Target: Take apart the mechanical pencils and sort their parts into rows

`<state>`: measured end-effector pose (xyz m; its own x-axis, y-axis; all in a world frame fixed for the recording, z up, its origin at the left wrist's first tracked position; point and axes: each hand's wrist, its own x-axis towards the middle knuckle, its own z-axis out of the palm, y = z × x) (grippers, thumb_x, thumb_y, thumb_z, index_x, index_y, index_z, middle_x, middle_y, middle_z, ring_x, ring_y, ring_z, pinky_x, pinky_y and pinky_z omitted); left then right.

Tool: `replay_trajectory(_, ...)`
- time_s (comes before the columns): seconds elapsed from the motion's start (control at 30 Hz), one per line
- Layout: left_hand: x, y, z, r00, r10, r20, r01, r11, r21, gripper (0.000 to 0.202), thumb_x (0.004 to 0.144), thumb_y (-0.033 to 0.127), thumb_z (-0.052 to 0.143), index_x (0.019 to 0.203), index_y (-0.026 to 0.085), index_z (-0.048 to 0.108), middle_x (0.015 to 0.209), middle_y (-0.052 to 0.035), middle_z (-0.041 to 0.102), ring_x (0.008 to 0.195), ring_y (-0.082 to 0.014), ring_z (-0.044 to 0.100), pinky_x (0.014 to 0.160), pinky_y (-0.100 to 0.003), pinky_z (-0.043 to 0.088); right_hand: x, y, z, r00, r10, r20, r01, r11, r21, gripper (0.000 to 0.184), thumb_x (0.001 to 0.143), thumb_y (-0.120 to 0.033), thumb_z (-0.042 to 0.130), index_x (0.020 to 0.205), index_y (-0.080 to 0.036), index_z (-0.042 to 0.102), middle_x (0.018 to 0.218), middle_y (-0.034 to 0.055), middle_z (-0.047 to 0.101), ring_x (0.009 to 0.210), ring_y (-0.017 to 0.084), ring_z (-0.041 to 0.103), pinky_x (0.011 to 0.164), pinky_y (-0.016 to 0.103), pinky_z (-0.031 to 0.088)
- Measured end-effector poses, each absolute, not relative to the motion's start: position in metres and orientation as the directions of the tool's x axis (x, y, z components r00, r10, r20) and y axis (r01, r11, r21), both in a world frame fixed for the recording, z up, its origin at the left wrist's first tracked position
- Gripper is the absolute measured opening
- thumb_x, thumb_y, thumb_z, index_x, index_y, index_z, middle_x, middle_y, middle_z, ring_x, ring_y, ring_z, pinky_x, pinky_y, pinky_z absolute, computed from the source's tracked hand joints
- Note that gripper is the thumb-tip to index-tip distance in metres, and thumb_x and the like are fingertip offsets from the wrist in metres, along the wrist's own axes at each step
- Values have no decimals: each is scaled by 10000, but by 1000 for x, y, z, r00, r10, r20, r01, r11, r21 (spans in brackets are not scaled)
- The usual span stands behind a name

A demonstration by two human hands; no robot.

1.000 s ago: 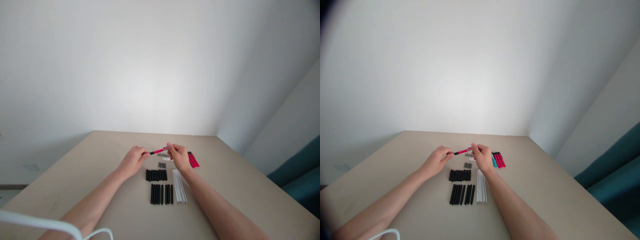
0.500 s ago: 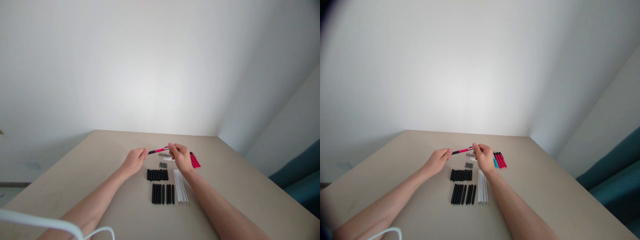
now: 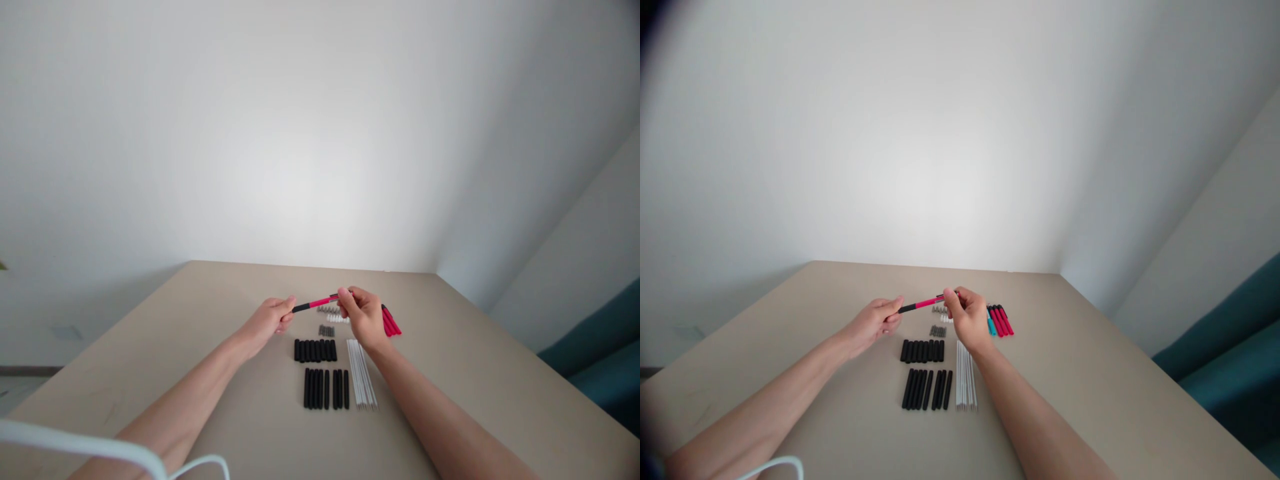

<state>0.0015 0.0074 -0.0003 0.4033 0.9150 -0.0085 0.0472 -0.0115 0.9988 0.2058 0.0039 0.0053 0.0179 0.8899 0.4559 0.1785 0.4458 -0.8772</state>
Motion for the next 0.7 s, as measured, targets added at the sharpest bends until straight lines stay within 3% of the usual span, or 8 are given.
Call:
replay_trajectory(0.17,6,9,-5,277,948,156,244,-227,943,332,764,446,572,613,167,476,550,43,430,513,-97,352,505,-221,251,205,11,0,109,934,341,81,334,-939,420,805,-495,527,563,-152,520,470,-30,433,431,73,336,414,209,241)
replay_trajectory(0.4,5,8,-5,124,934,334,436,-353,828,277,715,395,634,637,180,477,519,74,377,507,-96,334,496,-208,251,206,17,-3,99,973,208,66,202,-977,478,773,-558,528,509,-169,441,412,-52,358,376,54,250,379,210,178)
replay_trajectory(0.7,2,5,0,166,882,440,548,-454,702,276,814,385,522,634,177,499,512,60,387,496,-98,341,498,-216,242,204,17,-5,55,968,245,51,243,-969,473,779,-554,519,513,-169,446,405,-49,367,372,52,271,373,206,184)
